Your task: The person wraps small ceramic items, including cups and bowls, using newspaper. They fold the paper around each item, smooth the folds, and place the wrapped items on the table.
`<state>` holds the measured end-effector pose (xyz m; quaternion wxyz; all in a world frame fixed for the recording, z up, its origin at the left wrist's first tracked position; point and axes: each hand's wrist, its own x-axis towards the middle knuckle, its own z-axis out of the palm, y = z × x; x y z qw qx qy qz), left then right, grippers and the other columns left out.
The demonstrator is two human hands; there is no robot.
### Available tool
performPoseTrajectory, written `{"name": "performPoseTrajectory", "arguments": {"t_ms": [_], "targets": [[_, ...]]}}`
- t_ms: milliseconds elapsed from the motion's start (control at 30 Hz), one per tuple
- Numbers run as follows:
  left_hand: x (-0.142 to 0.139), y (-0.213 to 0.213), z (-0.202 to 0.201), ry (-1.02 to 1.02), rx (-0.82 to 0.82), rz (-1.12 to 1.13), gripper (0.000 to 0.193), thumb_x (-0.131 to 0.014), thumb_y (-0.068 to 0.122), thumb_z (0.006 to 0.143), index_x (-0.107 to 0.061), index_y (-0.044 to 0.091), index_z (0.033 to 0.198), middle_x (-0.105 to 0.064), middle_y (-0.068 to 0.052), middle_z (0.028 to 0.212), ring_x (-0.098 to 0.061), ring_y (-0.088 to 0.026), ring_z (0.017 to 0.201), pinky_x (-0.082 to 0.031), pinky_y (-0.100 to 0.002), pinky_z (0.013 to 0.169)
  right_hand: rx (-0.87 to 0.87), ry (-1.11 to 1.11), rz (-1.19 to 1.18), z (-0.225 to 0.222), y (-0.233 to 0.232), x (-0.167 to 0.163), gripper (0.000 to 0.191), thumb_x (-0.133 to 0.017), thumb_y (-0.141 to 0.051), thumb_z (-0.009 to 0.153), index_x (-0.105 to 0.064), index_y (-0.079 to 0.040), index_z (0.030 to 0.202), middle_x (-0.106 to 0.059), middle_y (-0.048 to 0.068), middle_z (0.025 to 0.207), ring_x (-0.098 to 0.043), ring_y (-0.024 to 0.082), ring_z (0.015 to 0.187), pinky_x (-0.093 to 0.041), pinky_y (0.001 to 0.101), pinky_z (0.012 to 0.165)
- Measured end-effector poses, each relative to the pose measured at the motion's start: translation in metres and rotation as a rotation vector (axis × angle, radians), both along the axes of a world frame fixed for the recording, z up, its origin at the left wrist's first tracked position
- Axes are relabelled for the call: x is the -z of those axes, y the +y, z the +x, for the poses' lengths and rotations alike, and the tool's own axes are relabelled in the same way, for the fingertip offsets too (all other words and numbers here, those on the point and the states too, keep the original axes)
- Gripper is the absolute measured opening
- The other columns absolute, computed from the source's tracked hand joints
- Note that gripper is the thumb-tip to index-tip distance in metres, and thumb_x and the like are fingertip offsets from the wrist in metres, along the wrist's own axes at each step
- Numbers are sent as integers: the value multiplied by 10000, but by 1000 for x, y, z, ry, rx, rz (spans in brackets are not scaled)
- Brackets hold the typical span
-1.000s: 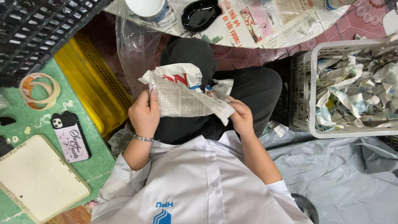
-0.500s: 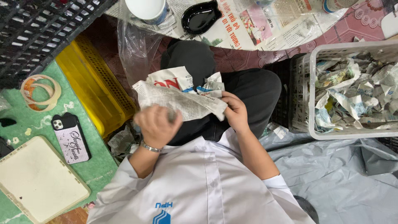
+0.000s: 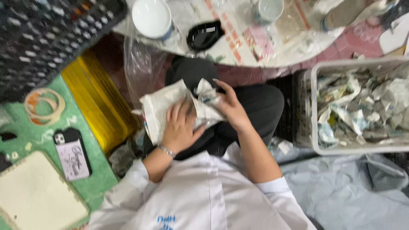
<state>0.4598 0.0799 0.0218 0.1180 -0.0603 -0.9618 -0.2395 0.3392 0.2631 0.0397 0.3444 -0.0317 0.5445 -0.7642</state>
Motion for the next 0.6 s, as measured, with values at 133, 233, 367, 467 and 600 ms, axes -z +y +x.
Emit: {"name": "performPoseTrajectory", "arguments": {"t_ms": [133, 233, 367, 467, 600], "targets": [[-2, -1, -3, -44, -6, -56, 713, -694, 499, 886, -582, -42, 1336, -460, -258, 1429, -343, -441, 1420, -251, -621, 1166, -136, 259, 167, -22, -24, -21, 855, -757, -59, 826, -337, -125, 1568, -680, 147, 1200, -630, 157, 1087, -511, 300, 946], [-2, -2, -3, -42, -8, -38, 681, -687, 489, 905, -587, -30, 1333, -463, -240, 1438, -334, -433, 1440, -246, -625, 1186, -147, 256, 188, -28, -40, -26, 714, -700, 8, 888, -438, -82, 1547, -676, 143, 1186, -629, 126, 1039, -525, 281, 905], [-5, -2, -1, 1, -1, -46, 633, -671, 483, 935, -595, 8, 1347, -459, -228, 1456, -325, -436, 1453, -244, -635, 1190, -46, 209, 84, -32, -55, -23, 512, -646, 53, 975, -537, -17, 1471, -629, 61, 1404, -621, 78, 1076, -524, 254, 935], [-12, -2, -2, -40, 3, -55, 604, -654, 491, 936, -583, 62, 1355, -448, -217, 1466, -317, -448, 1455, -239, -647, 1186, -57, 204, 111, -35, -57, -25, 607, -657, 55, 934, -494, -31, 1513, -645, 65, 1330, -595, 83, 963, -514, 257, 855], [-26, -1, -8, -151, -25, -59, 716, -629, 498, 912, -502, 84, 1481, -374, -219, 1562, -274, -475, 1475, -208, -655, 1174, -174, 324, 20, -42, -39, -34, 596, -585, -74, 1015, -436, -55, 1592, -621, 62, 1431, -598, 99, 1116, -494, 253, 995]]}}
